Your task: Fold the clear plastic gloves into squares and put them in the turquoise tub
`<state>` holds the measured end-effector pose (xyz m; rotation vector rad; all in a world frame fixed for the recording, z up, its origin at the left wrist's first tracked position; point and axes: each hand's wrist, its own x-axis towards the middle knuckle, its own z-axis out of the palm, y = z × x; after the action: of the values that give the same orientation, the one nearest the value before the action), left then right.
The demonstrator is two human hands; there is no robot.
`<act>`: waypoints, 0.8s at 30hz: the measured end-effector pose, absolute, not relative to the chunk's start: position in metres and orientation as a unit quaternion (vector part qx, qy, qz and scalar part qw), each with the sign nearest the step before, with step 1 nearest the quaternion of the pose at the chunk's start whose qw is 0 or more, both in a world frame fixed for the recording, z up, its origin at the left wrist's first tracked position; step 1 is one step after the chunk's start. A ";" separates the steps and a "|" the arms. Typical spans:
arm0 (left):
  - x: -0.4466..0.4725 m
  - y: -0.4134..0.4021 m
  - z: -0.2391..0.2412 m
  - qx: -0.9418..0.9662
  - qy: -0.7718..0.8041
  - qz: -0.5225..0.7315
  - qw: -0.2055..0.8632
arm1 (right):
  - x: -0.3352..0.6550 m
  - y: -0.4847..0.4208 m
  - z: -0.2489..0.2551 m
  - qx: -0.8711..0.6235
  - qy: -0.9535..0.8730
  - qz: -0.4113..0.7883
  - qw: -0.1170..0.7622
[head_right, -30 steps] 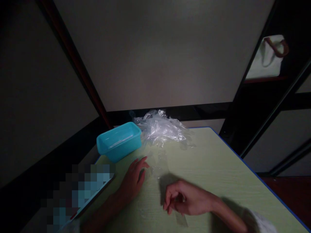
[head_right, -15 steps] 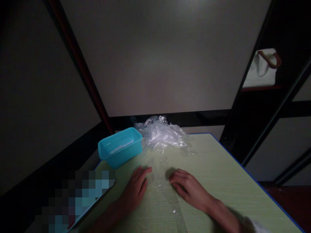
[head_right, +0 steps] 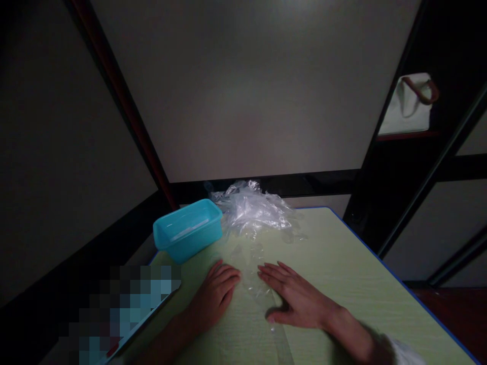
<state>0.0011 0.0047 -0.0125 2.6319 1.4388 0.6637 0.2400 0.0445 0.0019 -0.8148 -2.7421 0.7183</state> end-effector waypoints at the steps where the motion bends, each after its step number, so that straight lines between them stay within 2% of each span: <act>1: 0.001 0.005 -0.013 0.856 0.467 0.219 0.037 | 0.240 0.044 0.002 -0.275 -0.927 0.237 0.095; 6: 0.001 0.001 -0.009 0.860 0.453 0.228 0.055 | 0.243 0.038 0.006 -0.270 -0.942 0.184 0.084; 10: 0.001 -0.006 0.001 0.891 0.414 0.171 0.075 | 0.243 0.037 0.009 -0.286 -0.937 0.159 0.125; 17: 0.007 -0.017 0.007 0.938 0.317 0.094 0.105 | 0.226 0.060 0.011 -0.369 -0.834 0.298 0.281; 24: 0.012 -0.021 -0.001 0.955 0.271 0.072 0.093 | 0.193 0.108 -0.010 -0.374 -0.807 0.361 0.280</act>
<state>0.0118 -0.0207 -0.0006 2.8351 0.8042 0.2136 0.1930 0.1082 -0.0103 -1.0036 -2.1633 0.9688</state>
